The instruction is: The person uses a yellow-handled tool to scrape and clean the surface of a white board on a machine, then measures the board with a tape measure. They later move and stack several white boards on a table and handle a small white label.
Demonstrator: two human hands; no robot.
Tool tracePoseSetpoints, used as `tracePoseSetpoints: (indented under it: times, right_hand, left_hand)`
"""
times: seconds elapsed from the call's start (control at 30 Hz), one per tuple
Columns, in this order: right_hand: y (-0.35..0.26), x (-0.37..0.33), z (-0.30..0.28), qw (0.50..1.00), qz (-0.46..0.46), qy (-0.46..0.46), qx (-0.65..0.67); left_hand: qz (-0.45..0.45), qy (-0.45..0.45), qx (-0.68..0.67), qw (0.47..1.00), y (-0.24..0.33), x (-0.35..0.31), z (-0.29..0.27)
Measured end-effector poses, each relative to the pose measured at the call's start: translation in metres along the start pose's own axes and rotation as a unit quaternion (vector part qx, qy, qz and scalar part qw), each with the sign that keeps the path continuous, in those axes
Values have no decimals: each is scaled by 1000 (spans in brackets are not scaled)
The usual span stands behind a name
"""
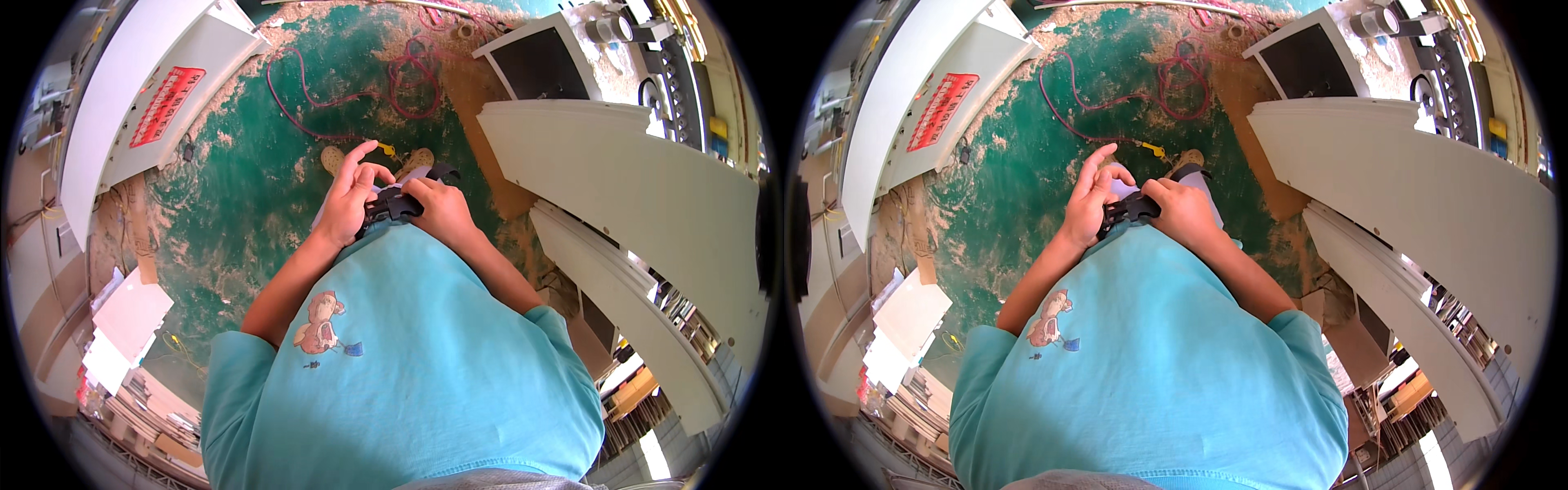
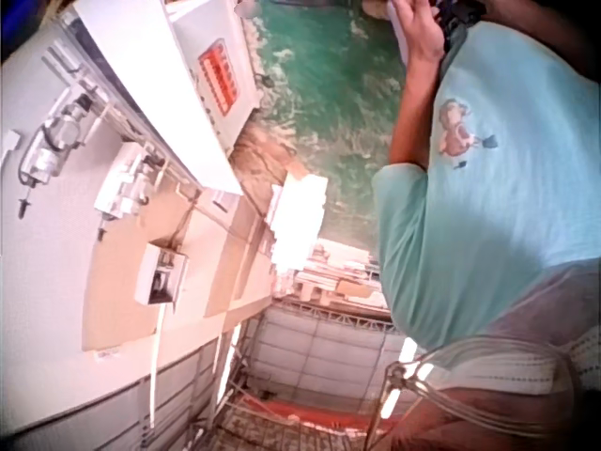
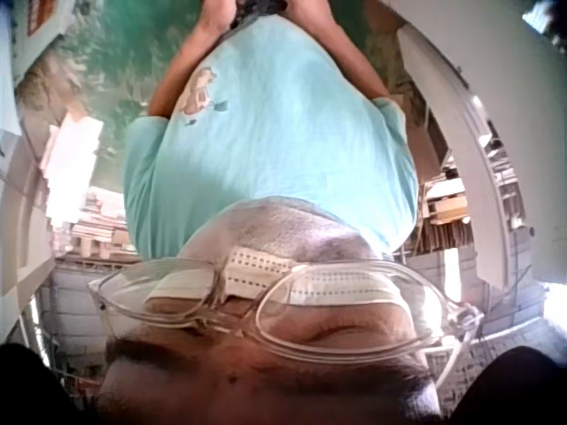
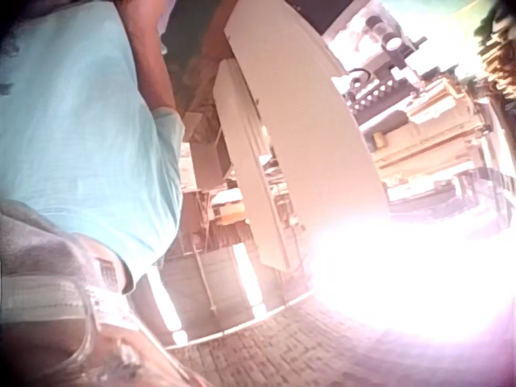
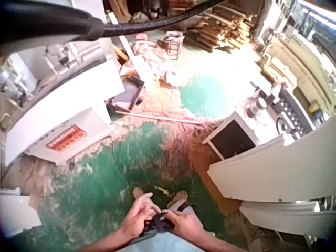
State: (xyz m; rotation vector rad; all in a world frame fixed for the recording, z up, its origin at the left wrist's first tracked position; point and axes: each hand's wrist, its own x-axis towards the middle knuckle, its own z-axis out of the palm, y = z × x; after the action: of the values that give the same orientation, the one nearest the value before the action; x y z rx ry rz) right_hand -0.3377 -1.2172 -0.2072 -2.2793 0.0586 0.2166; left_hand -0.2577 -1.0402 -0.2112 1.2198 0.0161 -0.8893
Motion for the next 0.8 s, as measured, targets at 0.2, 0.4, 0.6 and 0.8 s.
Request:
tracePoseSetpoints:
  times: [0.2, 0.4, 0.6, 0.8]
  right_hand:
    - [-5, 3, -2, 999, -14, -53, 1]
    - [-7, 1, 12, 996, -12, -86, 15]
    - [-5, 3, 20, 996, 10, -86, 27]
    - [25, 25, -58, 960, -67, -228, 145]
  left_hand:
    - [-1, -23, 47, 999, -5, -4, -5]
    - [-24, -41, -21, 999, -31, -4, -8]
    - [-9, -45, 187, 981, -22, 2, 4]
    - [52, 81, 501, 860, -46, 59, -60]
